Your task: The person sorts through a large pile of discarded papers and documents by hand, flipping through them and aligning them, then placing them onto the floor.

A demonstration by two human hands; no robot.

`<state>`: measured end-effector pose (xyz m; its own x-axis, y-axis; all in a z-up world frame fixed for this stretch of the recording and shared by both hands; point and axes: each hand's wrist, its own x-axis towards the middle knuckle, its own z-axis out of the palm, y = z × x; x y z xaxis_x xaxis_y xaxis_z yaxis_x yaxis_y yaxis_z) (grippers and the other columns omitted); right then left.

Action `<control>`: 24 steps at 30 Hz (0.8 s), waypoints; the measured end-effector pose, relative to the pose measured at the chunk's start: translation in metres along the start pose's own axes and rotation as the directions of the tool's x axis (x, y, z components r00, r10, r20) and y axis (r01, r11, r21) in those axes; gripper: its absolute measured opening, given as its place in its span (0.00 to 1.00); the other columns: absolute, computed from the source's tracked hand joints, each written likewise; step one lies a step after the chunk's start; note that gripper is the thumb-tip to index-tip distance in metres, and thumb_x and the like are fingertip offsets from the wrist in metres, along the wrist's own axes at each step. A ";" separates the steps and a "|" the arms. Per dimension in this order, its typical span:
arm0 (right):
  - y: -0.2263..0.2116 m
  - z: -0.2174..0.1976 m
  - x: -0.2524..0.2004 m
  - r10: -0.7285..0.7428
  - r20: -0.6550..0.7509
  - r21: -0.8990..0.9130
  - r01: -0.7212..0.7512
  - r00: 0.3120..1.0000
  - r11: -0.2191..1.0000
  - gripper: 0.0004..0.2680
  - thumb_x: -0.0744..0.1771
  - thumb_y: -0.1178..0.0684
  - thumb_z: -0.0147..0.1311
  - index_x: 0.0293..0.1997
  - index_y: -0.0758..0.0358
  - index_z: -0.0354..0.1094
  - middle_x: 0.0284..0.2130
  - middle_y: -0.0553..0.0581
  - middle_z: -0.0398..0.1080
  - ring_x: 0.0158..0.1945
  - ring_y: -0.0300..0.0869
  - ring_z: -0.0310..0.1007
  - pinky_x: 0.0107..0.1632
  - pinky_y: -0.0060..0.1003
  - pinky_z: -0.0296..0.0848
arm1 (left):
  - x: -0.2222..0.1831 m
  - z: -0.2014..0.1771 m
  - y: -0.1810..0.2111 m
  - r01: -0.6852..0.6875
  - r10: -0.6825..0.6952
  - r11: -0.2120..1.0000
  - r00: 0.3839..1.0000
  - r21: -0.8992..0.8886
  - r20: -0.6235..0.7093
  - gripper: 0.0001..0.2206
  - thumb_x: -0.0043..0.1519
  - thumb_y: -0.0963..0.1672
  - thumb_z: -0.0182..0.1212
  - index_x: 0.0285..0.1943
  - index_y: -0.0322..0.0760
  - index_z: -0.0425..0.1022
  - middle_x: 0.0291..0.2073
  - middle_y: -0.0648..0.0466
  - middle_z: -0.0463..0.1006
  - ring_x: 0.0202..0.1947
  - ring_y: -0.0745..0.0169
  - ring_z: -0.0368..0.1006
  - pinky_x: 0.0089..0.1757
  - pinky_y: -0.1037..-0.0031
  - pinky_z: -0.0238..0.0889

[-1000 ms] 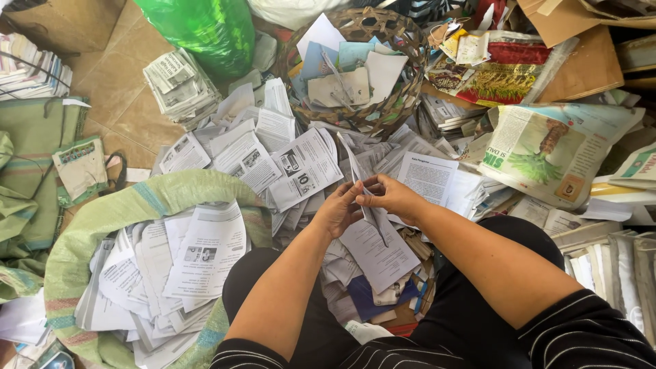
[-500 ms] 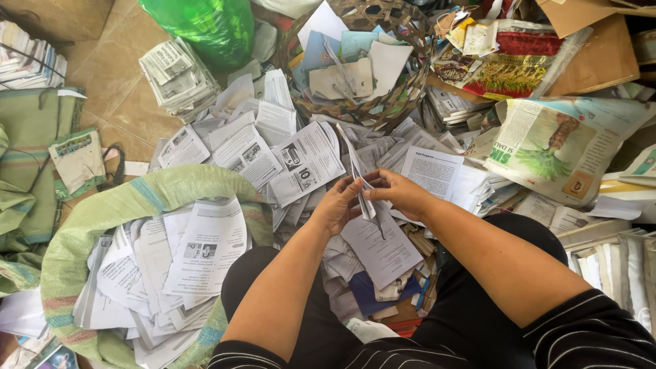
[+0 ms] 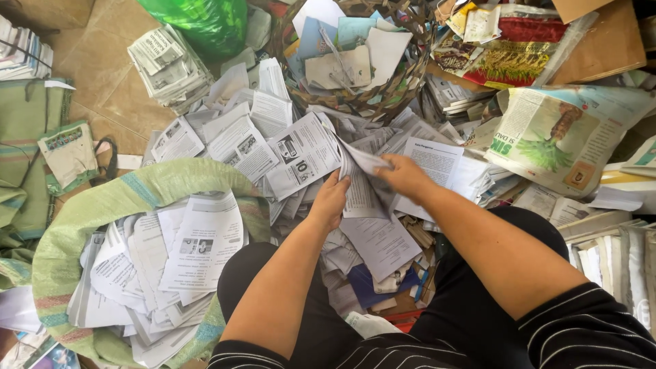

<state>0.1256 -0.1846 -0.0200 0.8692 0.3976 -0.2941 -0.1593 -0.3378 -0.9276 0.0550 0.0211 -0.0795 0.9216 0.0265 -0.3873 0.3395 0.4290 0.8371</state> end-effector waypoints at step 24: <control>-0.025 -0.034 -0.014 -0.116 -0.057 -0.486 0.074 0.992 0.871 0.28 0.56 0.31 0.70 0.59 0.48 0.72 0.66 0.66 0.60 0.78 0.63 0.26 0.65 0.70 0.07 | -0.080 0.047 0.065 -0.227 0.180 0.281 0.967 0.932 0.181 0.13 0.66 0.43 0.49 0.58 0.37 0.71 0.37 0.34 0.80 0.43 0.29 0.74 0.45 0.47 0.65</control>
<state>0.1337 -0.2102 0.0152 0.9071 0.3848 -0.1705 0.1534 -0.6795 -0.7174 0.0125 0.0048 0.0238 0.9863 -0.0605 -0.1536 0.0618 -0.7273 0.6835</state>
